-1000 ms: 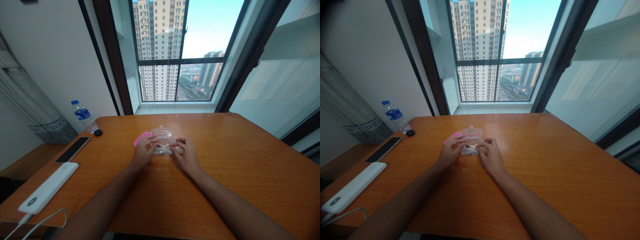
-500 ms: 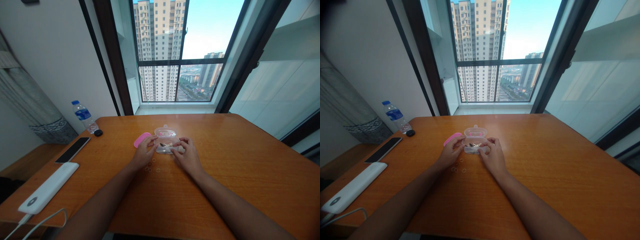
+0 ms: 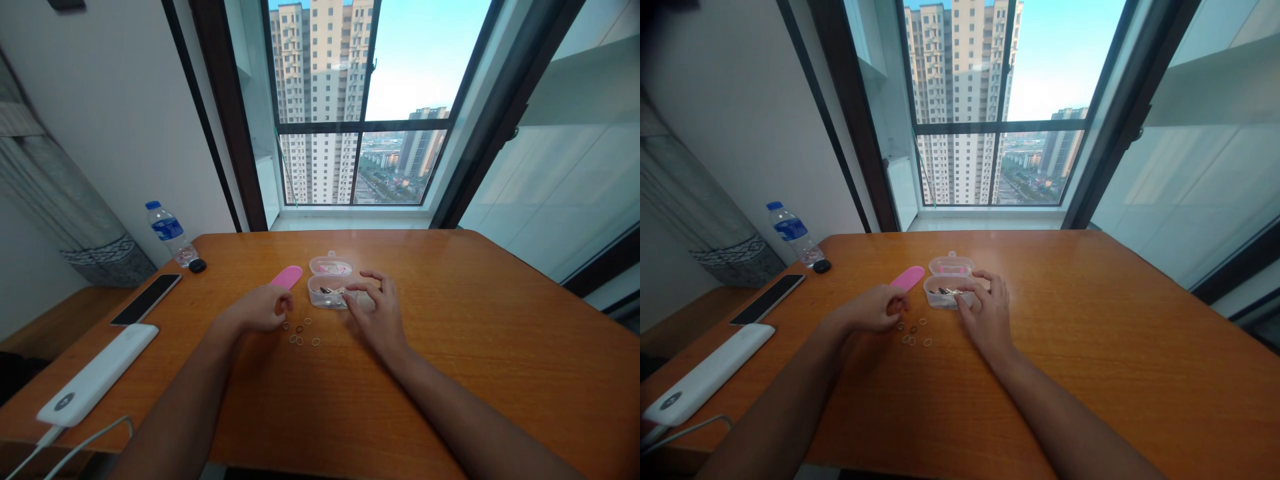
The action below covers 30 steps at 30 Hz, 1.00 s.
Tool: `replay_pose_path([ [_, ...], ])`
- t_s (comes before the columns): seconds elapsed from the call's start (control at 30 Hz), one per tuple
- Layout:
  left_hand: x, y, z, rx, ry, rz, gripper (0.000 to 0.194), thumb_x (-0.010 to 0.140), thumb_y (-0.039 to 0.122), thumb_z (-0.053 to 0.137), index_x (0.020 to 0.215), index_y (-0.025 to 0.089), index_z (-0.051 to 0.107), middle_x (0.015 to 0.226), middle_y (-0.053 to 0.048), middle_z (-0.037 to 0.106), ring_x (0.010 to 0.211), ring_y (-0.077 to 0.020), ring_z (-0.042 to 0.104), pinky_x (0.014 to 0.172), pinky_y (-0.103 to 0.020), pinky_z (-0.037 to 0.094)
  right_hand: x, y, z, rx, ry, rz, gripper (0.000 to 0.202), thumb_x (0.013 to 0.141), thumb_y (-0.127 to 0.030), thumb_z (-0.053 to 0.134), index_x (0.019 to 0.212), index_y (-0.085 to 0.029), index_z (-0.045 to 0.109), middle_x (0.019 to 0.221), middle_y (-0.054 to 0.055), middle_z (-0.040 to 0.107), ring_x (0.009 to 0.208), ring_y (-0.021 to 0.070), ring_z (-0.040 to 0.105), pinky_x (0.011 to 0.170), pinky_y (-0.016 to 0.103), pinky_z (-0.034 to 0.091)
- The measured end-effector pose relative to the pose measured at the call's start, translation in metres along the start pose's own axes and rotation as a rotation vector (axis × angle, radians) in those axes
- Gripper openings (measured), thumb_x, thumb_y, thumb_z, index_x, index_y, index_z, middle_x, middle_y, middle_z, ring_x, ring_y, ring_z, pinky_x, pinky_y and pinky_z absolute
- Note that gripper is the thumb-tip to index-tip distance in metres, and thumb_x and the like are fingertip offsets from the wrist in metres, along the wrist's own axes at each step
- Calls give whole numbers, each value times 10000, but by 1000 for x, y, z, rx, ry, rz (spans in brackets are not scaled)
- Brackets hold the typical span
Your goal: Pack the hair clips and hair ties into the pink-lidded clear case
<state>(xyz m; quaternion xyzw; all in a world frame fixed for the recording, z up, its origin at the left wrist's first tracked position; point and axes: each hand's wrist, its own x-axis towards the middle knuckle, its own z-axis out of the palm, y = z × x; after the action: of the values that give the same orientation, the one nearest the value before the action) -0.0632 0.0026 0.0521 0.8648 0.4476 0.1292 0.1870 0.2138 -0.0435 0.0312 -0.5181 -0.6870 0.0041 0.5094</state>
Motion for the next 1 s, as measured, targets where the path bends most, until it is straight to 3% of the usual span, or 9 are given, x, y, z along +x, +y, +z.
replay_pose_path([
  [0.1, -3, 0, -4, -57, -136, -67, 137, 647, 224, 634, 757, 204, 713, 645, 12, 640, 565, -135, 544, 522, -228, 341, -3, -7, -3, 57, -22, -77, 110, 850, -223, 631, 889, -271, 723, 1139, 71, 588, 1091, 263, 554, 944, 427, 437],
  [0.27, -2, -2, 0, -89, -229, -116, 144, 666, 288, 640, 742, 192, 715, 643, 13, 645, 558, -126, 547, 491, -213, 332, -7, -8, 0, 191, -193, -207, 193, 833, -122, 587, 876, -264, 710, 1067, 61, 614, 1031, 227, 581, 879, 373, 476],
  [0.43, 2, -4, 6, -14, -286, -99, 169, 714, 266, 573, 777, 182, 706, 688, 5, 659, 588, -128, 554, 509, -218, 354, -12, -5, 7, 220, -573, -302, 210, 818, -62, 575, 880, -228, 689, 929, 34, 661, 908, 191, 609, 836, 331, 491],
  [0.53, 3, -2, 9, 3, -266, -49, 162, 738, 251, 547, 770, 178, 688, 682, 7, 655, 586, -122, 546, 517, -218, 355, -16, -5, 9, 169, -748, -318, 170, 832, -117, 619, 933, -225, 703, 918, 32, 666, 909, 196, 606, 842, 329, 492],
  [0.7, 5, 5, 14, 36, -213, 19, 148, 760, 248, 542, 766, 187, 677, 688, 7, 660, 583, -114, 534, 536, -217, 347, -19, -9, 11, 123, -805, -299, 192, 901, -287, 625, 1071, -240, 701, 976, 50, 644, 950, 207, 583, 862, 343, 479],
  [1.0, 7, 11, 18, 138, -123, 95, 129, 755, 206, 539, 729, 196, 665, 666, 4, 652, 568, -118, 503, 537, -237, 309, -19, -11, 13, 147, -823, -229, 15, 852, -201, 666, 863, -199, 657, 945, 39, 617, 929, 194, 568, 833, 316, 468],
])
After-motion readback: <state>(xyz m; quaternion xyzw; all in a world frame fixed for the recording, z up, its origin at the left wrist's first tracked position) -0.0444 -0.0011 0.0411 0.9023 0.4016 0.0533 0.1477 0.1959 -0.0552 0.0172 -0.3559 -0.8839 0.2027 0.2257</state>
